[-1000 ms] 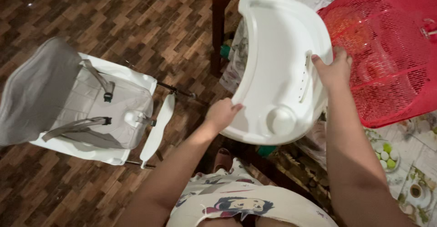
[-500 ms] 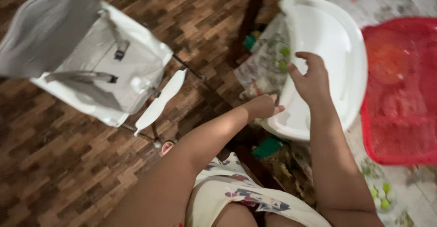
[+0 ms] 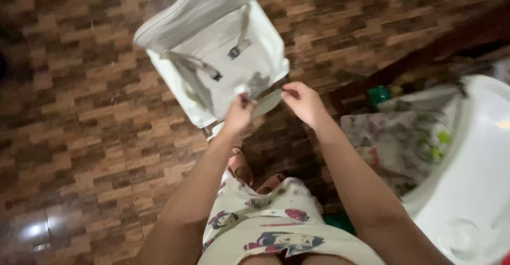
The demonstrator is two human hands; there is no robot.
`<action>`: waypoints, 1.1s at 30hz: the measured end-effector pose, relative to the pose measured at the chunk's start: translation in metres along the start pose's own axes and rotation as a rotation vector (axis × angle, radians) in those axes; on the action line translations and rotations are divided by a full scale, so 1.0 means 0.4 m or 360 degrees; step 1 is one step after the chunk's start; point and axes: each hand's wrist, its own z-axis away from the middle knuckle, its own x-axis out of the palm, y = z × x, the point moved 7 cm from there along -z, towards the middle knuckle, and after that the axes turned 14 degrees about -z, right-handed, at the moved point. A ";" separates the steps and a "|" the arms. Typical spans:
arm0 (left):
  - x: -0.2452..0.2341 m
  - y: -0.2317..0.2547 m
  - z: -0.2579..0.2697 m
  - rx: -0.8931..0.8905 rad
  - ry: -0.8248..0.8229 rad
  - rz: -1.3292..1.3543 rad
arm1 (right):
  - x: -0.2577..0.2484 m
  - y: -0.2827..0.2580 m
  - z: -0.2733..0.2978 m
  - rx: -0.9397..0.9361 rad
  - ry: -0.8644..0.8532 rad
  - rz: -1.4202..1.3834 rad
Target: The person assembles a white plastic high chair by attaching the tray and adjusting the seat cushion. They position the tray onto the chair frame, secure it, and then place the cushion into the seat area.
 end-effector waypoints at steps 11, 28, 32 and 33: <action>-0.216 -0.244 -0.242 -0.0187 0.0430 -0.0303 | 0.317 0.321 -0.576 0.0480 -0.0010 -0.0160; -0.415 -0.343 -0.219 -0.0550 0.0558 0.0328 | 0.034 0.241 -0.736 0.0538 -0.0501 -0.0812; -0.596 -0.232 -0.053 -0.1036 0.0747 -0.0768 | -0.138 0.034 -0.777 -0.0306 0.0107 0.0978; -0.612 -0.199 -0.047 -0.1052 0.0830 -0.0730 | -0.150 -0.051 -0.762 -0.0546 0.0312 0.1280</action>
